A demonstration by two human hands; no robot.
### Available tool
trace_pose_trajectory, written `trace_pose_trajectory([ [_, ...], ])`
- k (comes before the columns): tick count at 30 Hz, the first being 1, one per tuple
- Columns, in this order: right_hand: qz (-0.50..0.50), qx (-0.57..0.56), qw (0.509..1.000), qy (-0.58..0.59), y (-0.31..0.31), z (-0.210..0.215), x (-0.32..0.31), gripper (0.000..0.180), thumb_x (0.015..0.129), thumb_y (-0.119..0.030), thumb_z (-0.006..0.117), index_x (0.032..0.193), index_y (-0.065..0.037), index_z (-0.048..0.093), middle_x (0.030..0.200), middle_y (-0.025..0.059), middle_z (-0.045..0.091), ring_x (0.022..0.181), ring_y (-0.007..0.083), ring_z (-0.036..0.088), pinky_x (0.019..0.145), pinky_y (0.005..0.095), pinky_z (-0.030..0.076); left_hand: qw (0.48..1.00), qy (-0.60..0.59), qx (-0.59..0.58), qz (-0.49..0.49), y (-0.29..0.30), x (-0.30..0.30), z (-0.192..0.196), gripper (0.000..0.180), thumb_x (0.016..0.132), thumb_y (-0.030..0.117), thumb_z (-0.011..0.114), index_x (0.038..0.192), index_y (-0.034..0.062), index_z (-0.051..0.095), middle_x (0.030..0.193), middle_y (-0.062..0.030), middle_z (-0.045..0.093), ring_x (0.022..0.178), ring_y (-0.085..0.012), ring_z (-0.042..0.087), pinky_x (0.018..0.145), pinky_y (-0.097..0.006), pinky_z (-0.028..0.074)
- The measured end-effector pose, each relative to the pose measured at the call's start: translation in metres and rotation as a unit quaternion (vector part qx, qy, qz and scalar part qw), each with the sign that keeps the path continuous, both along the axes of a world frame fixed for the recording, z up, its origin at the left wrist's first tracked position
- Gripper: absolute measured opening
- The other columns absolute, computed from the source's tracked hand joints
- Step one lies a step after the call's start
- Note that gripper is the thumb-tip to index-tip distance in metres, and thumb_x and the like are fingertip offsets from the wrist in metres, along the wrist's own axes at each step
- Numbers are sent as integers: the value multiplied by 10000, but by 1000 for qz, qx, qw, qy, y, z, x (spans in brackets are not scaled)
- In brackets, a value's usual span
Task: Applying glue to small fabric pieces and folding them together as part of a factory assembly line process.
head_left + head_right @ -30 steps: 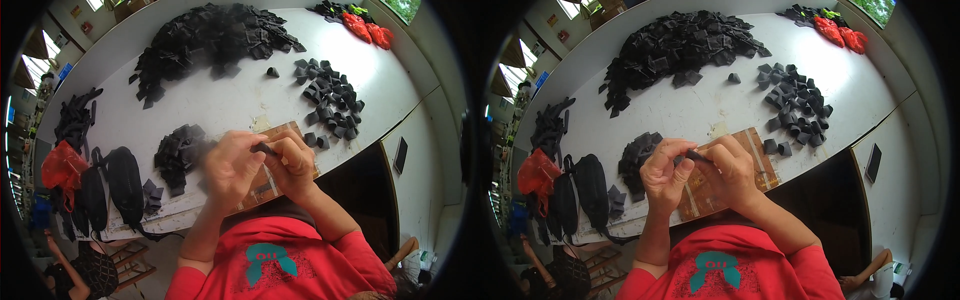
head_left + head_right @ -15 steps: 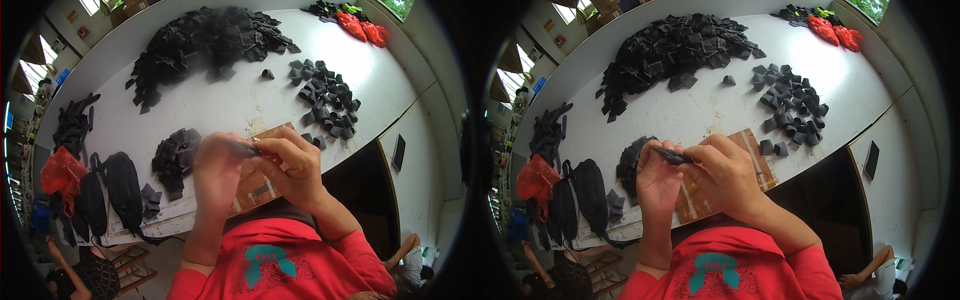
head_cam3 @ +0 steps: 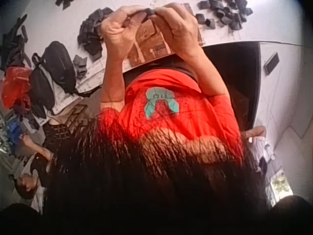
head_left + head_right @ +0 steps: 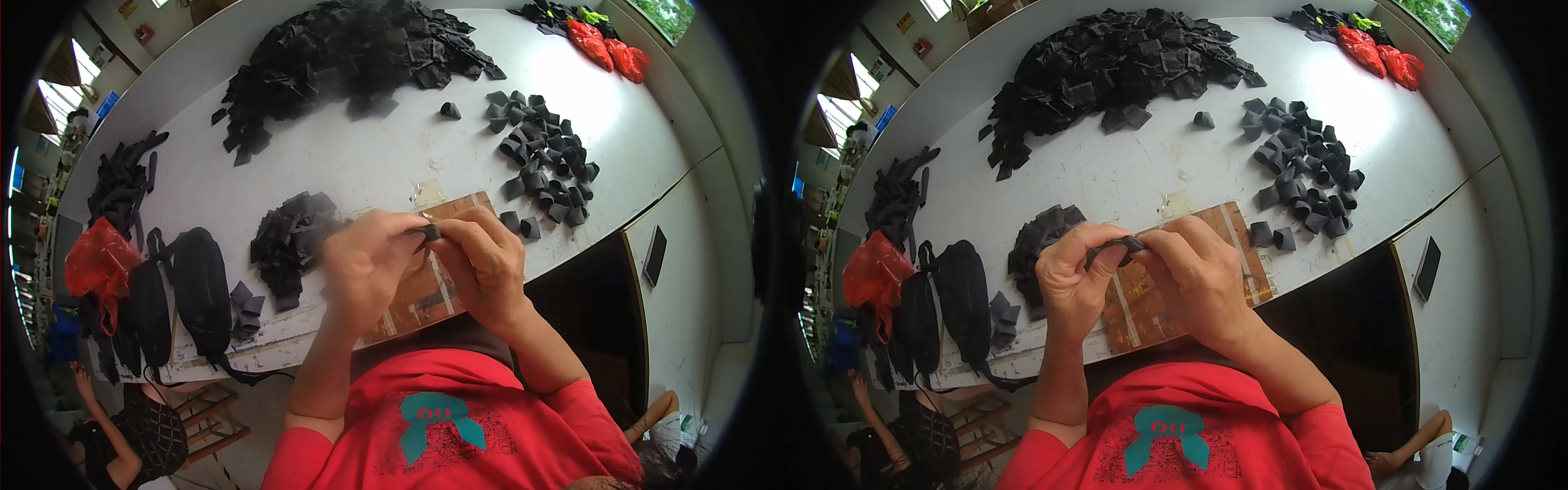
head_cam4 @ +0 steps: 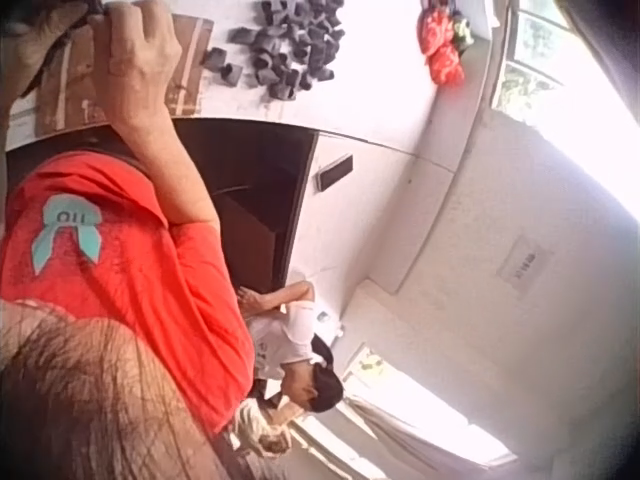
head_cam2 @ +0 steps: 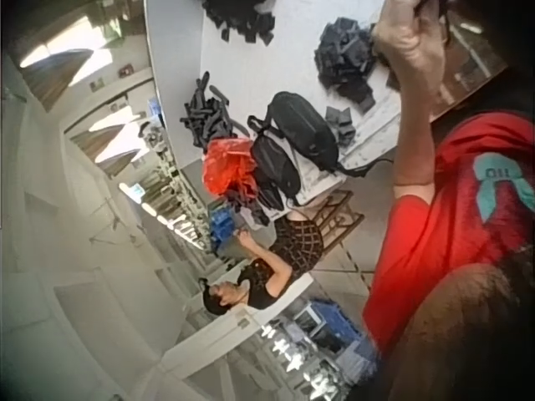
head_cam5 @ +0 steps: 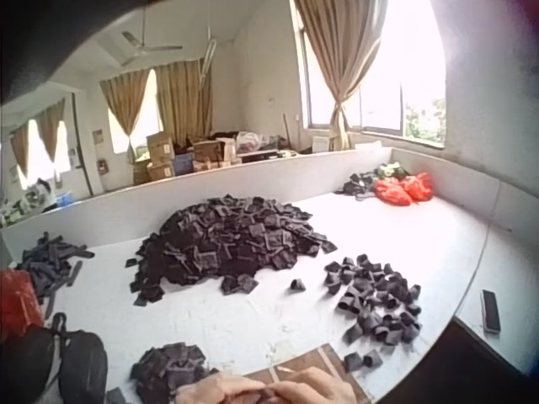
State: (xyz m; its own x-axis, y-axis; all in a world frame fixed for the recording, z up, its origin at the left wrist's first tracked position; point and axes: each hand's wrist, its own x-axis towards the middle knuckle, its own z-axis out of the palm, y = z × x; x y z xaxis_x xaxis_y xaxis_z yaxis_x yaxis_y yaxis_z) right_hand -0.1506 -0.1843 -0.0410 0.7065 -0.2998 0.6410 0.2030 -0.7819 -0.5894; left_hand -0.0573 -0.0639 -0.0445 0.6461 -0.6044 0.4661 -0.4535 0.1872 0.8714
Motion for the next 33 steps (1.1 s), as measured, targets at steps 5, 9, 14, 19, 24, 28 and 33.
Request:
trace_pose_trajectory([
  [5, 8, -46, 997, -58, -1, -8, 9, 165, 675, 10, 645, 813, -17, 557, 671, 83, 498, 560, 240, 499, 464, 324, 388, 997, -57, 13, 50, 0, -6, -7, 66, 813, 41, 590, 873, 13, 585, 746, -93, 622, 635, -144, 603, 582, -237, 469],
  [9, 77, 102, 992, 9, -14, 0, 7, 82, 779, -46, 617, 764, -5, 548, 633, 57, 508, 525, 143, 485, 463, 267, 355, 960, -104, 77, 249, 18, 1, -52, 81, 812, 20, 585, 888, -1, 564, 683, -32, 580, 557, -56, 510, 519, -193, 421],
  [14, -28, 453, 891, -24, -70, -22, 11, 302, 897, -261, 493, 728, -18, 556, 576, -1, 488, 510, 42, 416, 478, 185, 332, 933, -49, 207, 289, 50, 0, -100, 212, 740, 102, 663, 905, 4, 572, 743, -57, 550, 596, -110, 513, 539, -229, 436],
  [19, -167, 486, 857, 37, -56, -90, -18, 300, 891, -257, 502, 956, 30, 561, 761, 34, 550, 543, 43, 445, 469, 174, 376, 860, -197, 344, 320, 19, 7, -117, 333, 695, 183, 688, 951, 24, 547, 896, -142, 538, 699, -297, 553, 599, -367, 464],
  [24, -7, 477, 858, 191, 1, -88, -37, 176, 867, -130, 522, 882, 33, 584, 689, 18, 562, 539, 74, 481, 486, 208, 389, 861, -197, 364, 297, 26, 20, -126, 193, 720, 102, 641, 881, 15, 578, 849, -146, 559, 699, -307, 565, 609, -364, 466],
  [28, 95, 339, 893, 280, 21, -82, -32, 189, 867, -138, 525, 885, 43, 577, 690, 26, 573, 582, 78, 509, 529, 235, 422, 889, -189, 262, 323, 42, 17, -110, 127, 758, 15, 596, 882, -1, 622, 803, -124, 553, 676, -255, 557, 600, -323, 452],
  [33, 115, 330, 900, 260, 43, -68, -3, 267, 869, -201, 528, 892, 63, 563, 694, 55, 576, 640, 121, 548, 558, 276, 439, 923, -209, 194, 259, 62, 11, -89, 208, 754, -65, 587, 930, 31, 639, 977, -92, 510, 718, -176, 530, 643, -261, 458],
])
